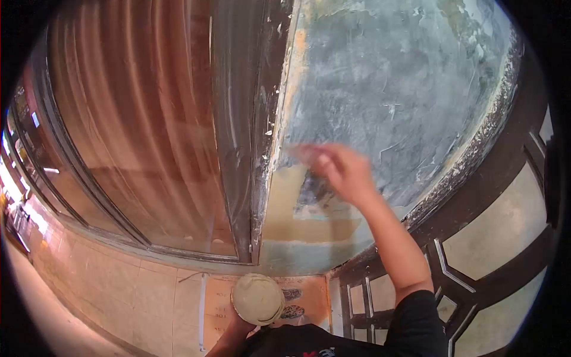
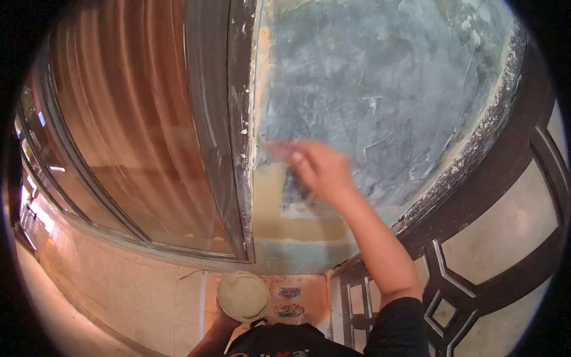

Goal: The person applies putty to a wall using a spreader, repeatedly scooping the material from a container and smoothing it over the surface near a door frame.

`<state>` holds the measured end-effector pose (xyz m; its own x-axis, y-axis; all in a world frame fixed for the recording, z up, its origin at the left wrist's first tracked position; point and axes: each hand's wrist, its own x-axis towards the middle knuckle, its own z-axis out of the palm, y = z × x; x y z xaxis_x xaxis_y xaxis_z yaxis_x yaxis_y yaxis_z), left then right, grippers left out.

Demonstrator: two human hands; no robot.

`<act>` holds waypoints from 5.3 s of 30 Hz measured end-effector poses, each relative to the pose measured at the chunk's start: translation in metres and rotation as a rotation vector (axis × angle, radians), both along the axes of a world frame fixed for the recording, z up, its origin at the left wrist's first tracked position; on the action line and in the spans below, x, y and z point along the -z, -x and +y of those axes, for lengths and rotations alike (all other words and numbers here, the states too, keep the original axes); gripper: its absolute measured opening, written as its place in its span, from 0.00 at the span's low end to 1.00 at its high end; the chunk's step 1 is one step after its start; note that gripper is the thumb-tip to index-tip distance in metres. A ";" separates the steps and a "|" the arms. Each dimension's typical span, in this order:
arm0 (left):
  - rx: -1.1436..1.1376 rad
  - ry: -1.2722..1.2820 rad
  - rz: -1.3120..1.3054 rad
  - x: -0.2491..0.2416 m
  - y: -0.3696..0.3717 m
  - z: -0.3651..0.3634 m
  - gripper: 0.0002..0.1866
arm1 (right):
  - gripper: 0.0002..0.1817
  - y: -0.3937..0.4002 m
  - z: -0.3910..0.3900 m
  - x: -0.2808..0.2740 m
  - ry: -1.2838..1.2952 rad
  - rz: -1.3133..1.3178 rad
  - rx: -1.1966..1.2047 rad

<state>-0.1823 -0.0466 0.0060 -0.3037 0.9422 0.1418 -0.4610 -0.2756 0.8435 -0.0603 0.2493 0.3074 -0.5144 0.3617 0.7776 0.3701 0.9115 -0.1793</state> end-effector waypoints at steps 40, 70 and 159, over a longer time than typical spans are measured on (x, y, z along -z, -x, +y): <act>-0.104 0.075 -0.665 -0.089 -0.072 0.075 0.37 | 0.14 -0.133 -0.096 0.086 0.417 -0.321 -0.190; -0.067 0.118 -0.669 -0.106 -0.175 0.111 0.39 | 0.05 -0.184 -0.022 0.071 -0.317 -0.639 -0.489; 0.080 0.019 0.058 -0.080 0.060 0.049 0.47 | 0.05 0.008 -0.028 -0.005 0.154 -0.042 0.077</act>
